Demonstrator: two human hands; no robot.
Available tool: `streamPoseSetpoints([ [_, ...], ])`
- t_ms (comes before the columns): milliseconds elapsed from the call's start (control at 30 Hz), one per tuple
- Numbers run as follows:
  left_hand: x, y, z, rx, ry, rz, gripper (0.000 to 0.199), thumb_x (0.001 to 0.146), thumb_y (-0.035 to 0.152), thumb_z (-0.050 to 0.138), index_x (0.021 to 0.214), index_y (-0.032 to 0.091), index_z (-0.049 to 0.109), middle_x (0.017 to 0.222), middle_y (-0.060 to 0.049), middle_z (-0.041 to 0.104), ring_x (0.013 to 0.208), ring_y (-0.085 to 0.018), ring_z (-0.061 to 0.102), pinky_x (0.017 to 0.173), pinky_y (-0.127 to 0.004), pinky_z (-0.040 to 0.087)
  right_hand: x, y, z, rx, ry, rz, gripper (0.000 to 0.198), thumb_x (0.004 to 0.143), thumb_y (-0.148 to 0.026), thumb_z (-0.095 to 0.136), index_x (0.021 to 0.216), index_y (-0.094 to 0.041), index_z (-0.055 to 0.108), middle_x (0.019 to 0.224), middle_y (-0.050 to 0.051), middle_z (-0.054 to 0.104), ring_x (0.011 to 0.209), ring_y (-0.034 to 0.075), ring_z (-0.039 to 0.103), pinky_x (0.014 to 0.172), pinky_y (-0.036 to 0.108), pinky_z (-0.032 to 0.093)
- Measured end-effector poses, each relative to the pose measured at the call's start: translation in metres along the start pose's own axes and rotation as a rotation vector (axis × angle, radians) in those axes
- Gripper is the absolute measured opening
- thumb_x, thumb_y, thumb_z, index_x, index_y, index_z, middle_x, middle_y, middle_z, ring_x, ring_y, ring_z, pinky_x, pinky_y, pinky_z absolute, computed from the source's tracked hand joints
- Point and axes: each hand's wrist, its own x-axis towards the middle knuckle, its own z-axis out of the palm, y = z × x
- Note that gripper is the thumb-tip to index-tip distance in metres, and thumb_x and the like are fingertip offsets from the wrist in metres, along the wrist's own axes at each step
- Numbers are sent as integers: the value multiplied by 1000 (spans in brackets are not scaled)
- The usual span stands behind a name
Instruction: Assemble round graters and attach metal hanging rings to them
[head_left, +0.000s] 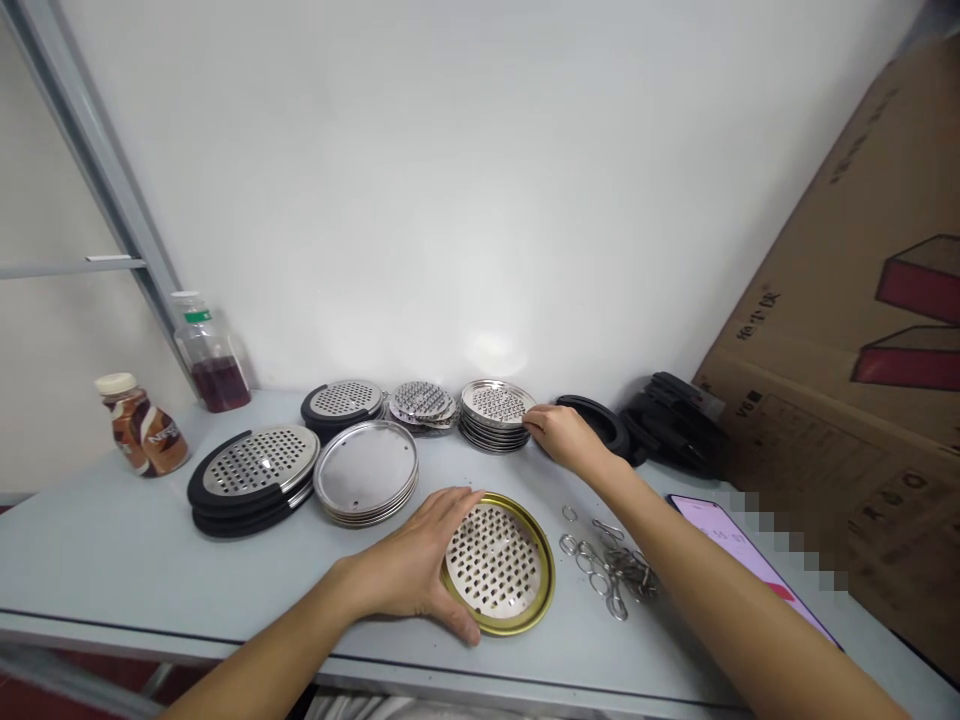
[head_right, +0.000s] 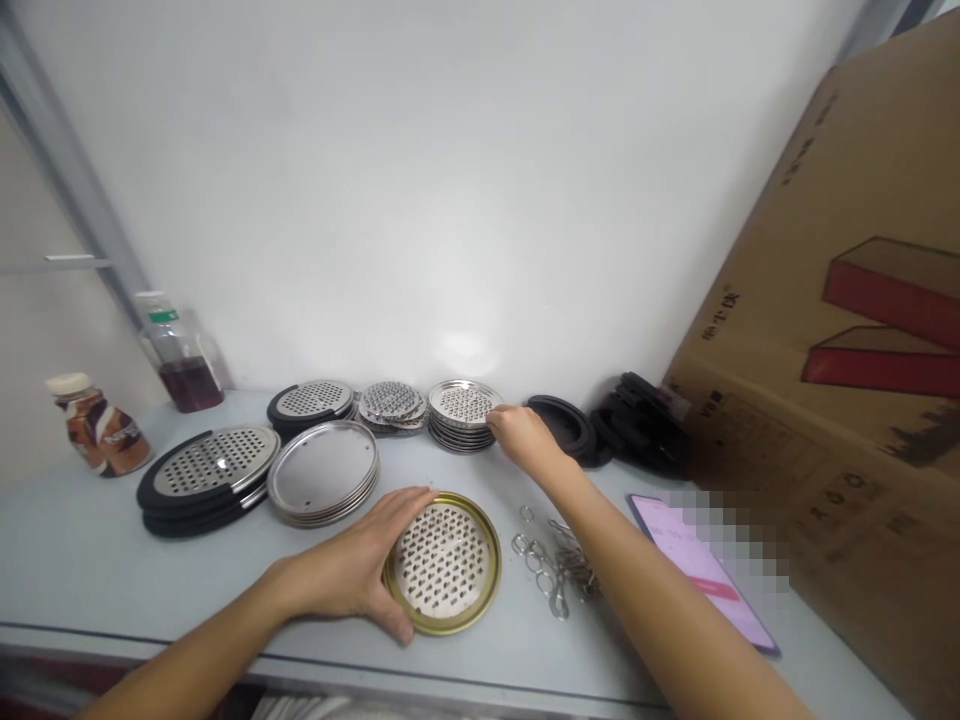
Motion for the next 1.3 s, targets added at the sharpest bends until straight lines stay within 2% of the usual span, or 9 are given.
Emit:
streamPoseSetpoints([
  [167, 1, 0, 0, -29, 26, 13, 122, 52, 53, 82, 149, 27, 13, 154, -10, 15, 141, -33, 11, 115, -48, 17, 7, 5, -8, 49, 54, -25, 26, 91, -18, 44, 88, -19, 70, 93, 9, 70, 89, 21, 63, 78, 27, 42],
  [367, 2, -2, 2, -6, 47, 31, 127, 49, 58, 82, 149, 24, 13, 153, -12, 17, 141, -34, 13, 114, -50, 19, 6, 3, -18, 283, 399, -97, 22, 88, -24, 52, 89, -21, 73, 93, 7, 72, 88, 22, 63, 81, 32, 47],
  [500, 1, -11, 7, 10, 90, 23, 132, 48, 61, 81, 150, 23, 6, 154, -14, 15, 141, -34, 14, 115, -47, 19, -19, -1, -40, 669, 515, 64, 17, 82, -34, 64, 87, -22, 74, 87, 5, 72, 84, 22, 63, 81, 35, 48],
  [567, 1, -16, 10, 8, 106, 0, 135, 49, 61, 81, 150, 22, 0, 154, -15, 12, 141, -34, 14, 114, -48, 19, -35, 2, -48, 994, 423, 211, 22, 78, -37, 69, 91, -21, 73, 83, 4, 71, 77, 19, 62, 75, 33, 49],
  [700, 1, -20, 13, -9, 125, -43, 138, 50, 59, 81, 149, 22, -7, 155, -17, 7, 141, -36, 11, 114, -51, 18, -64, 13, -34, 1579, -44, 350, 25, 78, -37, 69, 92, -16, 72, 76, 4, 69, 65, 13, 59, 66, 27, 48],
  [767, 1, -20, 12, -19, 134, -43, 139, 50, 57, 82, 149, 22, -8, 155, -17, 6, 141, -37, 10, 113, -52, 18, -73, 17, -17, 1736, -240, 424, 25, 78, -35, 70, 91, -14, 71, 75, 6, 69, 66, 13, 61, 66, 26, 48],
  [867, 2, -17, 10, -31, 145, -39, 139, 50, 54, 83, 149, 23, -8, 155, -17, 8, 140, -38, 11, 113, -53, 19, -79, 15, 8, 1848, -408, 518, 20, 77, -29, 72, 88, -12, 71, 80, 7, 70, 70, 14, 64, 69, 26, 49],
  [1100, 3, -17, 10, 2, 146, -20, 131, 51, 53, 83, 150, 23, 3, 153, -16, 15, 139, -37, 16, 113, -51, 21, -80, -5, 19, 1823, -531, 501, 20, 77, -28, 72, 87, -11, 71, 78, 6, 70, 69, 11, 63, 68, 22, 49],
  [1300, 5, -10, 6, -4, 169, 64, 120, 52, 51, 84, 148, 24, 17, 149, -14, 28, 135, -37, 26, 111, -51, 25, -82, -14, 22, 1352, -320, 428, 30, 77, -35, 69, 96, -12, 70, 76, 5, 70, 62, 13, 60, 59, 25, 50],
])
